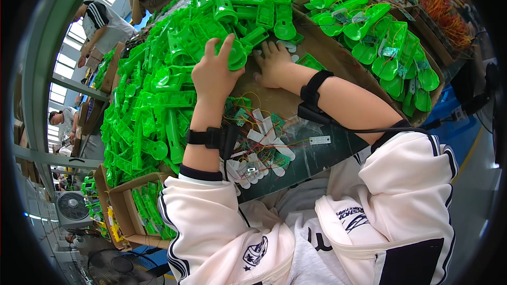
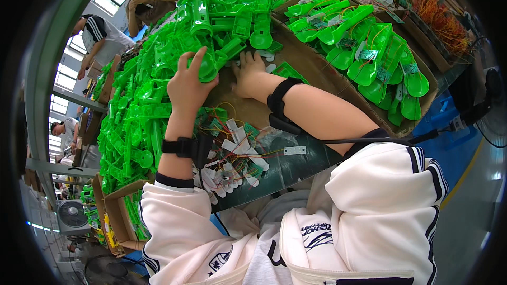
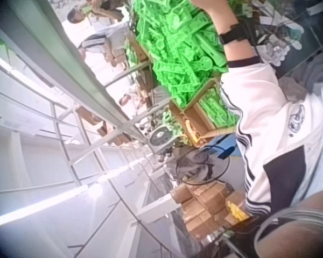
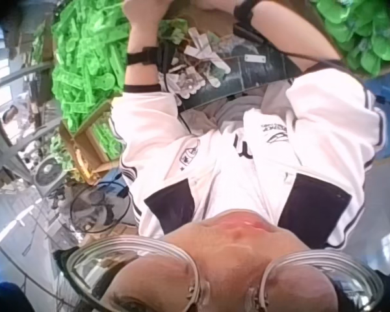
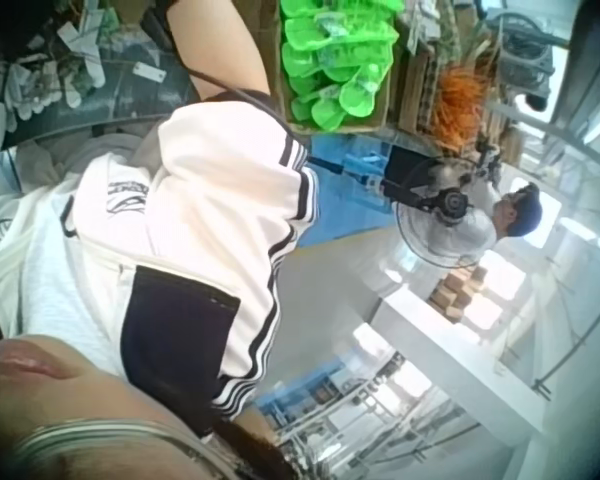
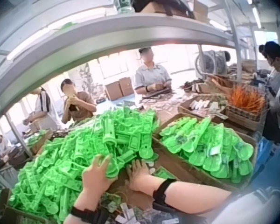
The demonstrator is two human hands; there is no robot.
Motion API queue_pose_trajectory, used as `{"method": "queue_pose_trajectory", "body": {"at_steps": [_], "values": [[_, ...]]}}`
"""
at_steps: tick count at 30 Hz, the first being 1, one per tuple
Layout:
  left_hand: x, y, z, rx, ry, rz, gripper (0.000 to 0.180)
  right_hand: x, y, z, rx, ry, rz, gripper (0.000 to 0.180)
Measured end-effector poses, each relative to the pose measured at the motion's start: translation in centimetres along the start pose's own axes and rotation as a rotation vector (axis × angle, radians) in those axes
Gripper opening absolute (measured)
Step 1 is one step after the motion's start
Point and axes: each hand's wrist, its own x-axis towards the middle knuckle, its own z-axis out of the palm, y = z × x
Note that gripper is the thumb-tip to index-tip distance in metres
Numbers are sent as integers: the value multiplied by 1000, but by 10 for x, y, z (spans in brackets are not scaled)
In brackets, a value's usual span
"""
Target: The person picks up a green plastic flashlight housing and a white plastic switch cover, fits the switch cover into the housing, and then inserts a circuit board with attached wires into the housing before placing the assembled unit into a cardboard box.
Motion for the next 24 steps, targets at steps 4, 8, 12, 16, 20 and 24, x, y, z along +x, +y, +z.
{"method": "queue_pose_trajectory", "body": {"at_steps": [4, 8, 12, 16, 20, 24], "values": [[0, -2, -1, 12, -2, -2, 70, 20, -7, -26, -14, -269, 51, 62], [2, -1, -1, 28, -23, -14, 71, 33, -22, -37, -33, -481, 178, 62], [1, -2, 0, 14, 26, 2, 63, 34, -16, -24, -86, -455, 163, 63], [0, -3, 1, 19, 11, -5, 63, 27, -6, -16, 70, -439, 100, 61], [-1, -1, 1, 16, 9, -6, 63, 15, 3, -22, 29, -482, -19, 56], [2, 0, 3, 9, 17, 7, 65, -4, 14, -39, -40, -525, -38, 54]]}}
